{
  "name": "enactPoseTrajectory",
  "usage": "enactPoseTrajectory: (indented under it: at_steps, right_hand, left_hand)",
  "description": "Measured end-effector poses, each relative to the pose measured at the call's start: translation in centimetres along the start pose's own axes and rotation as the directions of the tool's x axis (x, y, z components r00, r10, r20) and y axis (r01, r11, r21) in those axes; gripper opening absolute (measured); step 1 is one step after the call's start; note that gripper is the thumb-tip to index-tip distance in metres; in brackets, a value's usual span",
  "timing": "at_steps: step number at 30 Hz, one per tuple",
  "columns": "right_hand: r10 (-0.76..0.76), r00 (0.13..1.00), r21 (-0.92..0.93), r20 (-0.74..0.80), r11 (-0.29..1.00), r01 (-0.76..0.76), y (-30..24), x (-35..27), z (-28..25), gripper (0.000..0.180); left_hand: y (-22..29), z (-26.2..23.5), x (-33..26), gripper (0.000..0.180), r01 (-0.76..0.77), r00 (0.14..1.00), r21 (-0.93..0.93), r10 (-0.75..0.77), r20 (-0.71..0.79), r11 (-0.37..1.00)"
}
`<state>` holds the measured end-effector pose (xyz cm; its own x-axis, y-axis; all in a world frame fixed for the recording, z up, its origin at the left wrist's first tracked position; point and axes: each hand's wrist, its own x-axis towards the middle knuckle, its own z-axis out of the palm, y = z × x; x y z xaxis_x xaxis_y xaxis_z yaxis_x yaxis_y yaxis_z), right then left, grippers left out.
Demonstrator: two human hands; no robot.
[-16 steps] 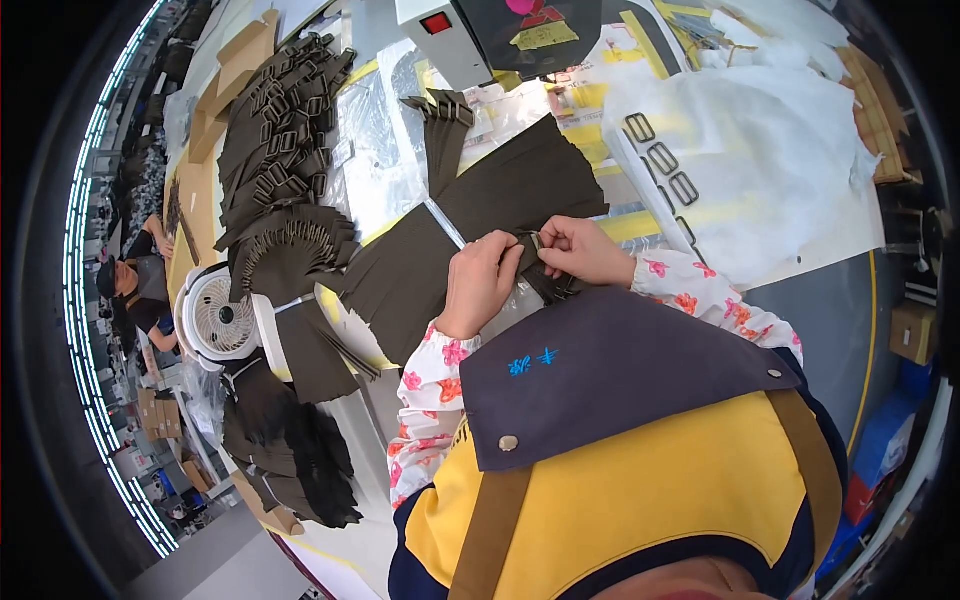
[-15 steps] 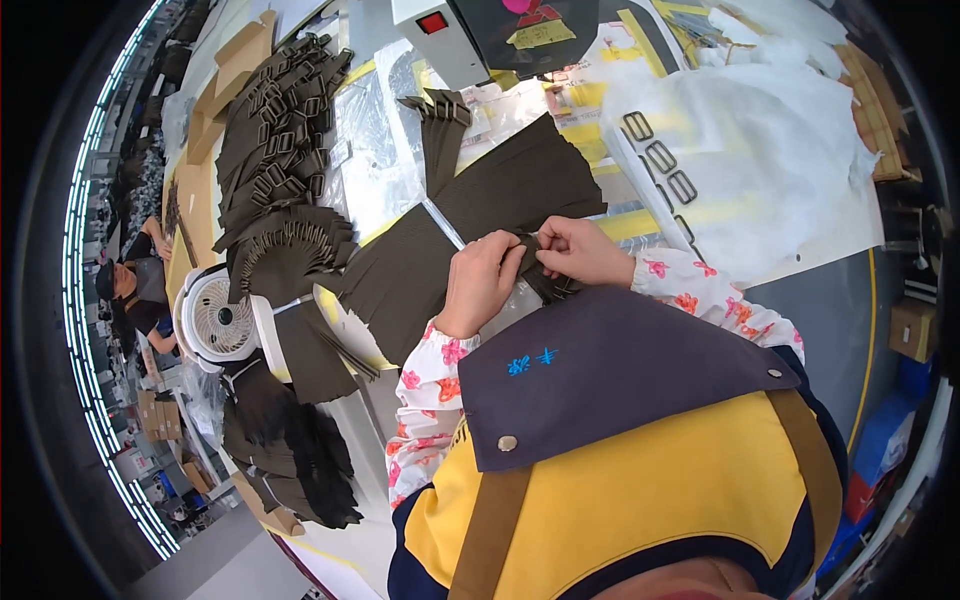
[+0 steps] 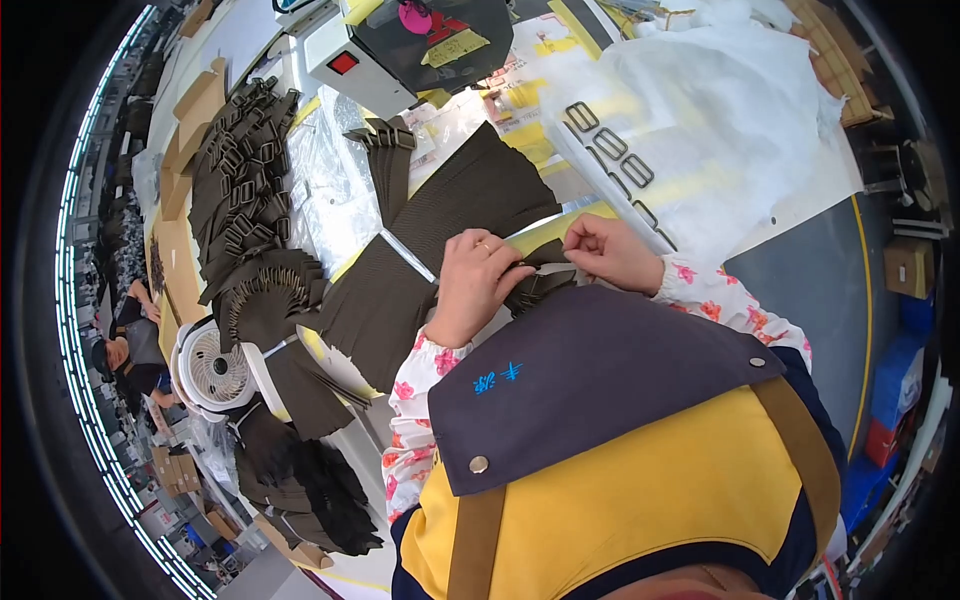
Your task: Attaching metal buckles to fabric straps and securing them using a sewing machine in a workshop.
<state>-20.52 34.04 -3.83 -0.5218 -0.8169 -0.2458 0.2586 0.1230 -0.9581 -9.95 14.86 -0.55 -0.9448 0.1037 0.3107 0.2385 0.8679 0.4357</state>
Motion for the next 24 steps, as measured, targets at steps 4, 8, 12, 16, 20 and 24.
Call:
enactPoseTrajectory:
  at_steps: [4, 8, 12, 16, 20, 24]
  right_hand:
    - [-0.494, 0.846, -0.683, -0.204, 0.690, 0.239, -1.1, -0.5, -4.5, 0.012]
    - [-0.577, 0.809, -0.968, -0.114, 0.247, 0.040, -0.8, -0.1, -9.2, 0.020]
    - [-0.508, 0.852, -0.964, -0.122, 0.265, 0.020, -0.4, 0.7, -9.7, 0.020]
    - [-0.443, 0.885, -0.977, -0.144, 0.205, -0.057, 0.0, 2.1, -11.0, 0.018]
    - [-0.319, 0.900, -0.768, -0.297, 0.640, -0.027, -2.1, 2.2, -11.2, 0.015]
    - [0.013, 0.984, 0.095, -0.175, 0.995, 0.003, -3.1, 1.6, -8.0, 0.015]
  left_hand:
    - [0.7, 2.2, -1.6, 0.020, 0.028, 0.981, -0.071, -0.014, 0.195, 0.997]
    - [-0.3, 0.5, -3.4, 0.030, -0.008, 0.970, 0.012, 0.005, 0.244, 1.000]
    - [-1.5, 0.1, -3.8, 0.027, 0.193, 0.966, 0.006, -0.191, 0.173, 0.981]
    - [-2.7, -0.8, -4.6, 0.017, 0.209, 0.960, 0.067, -0.218, 0.178, 0.976]
    - [-3.2, -1.6, -4.4, 0.021, 0.163, 0.962, 0.101, -0.181, 0.207, 0.981]
    - [-1.2, -0.4, -2.5, 0.036, 0.294, 0.956, 0.094, -0.295, -0.003, 0.951]
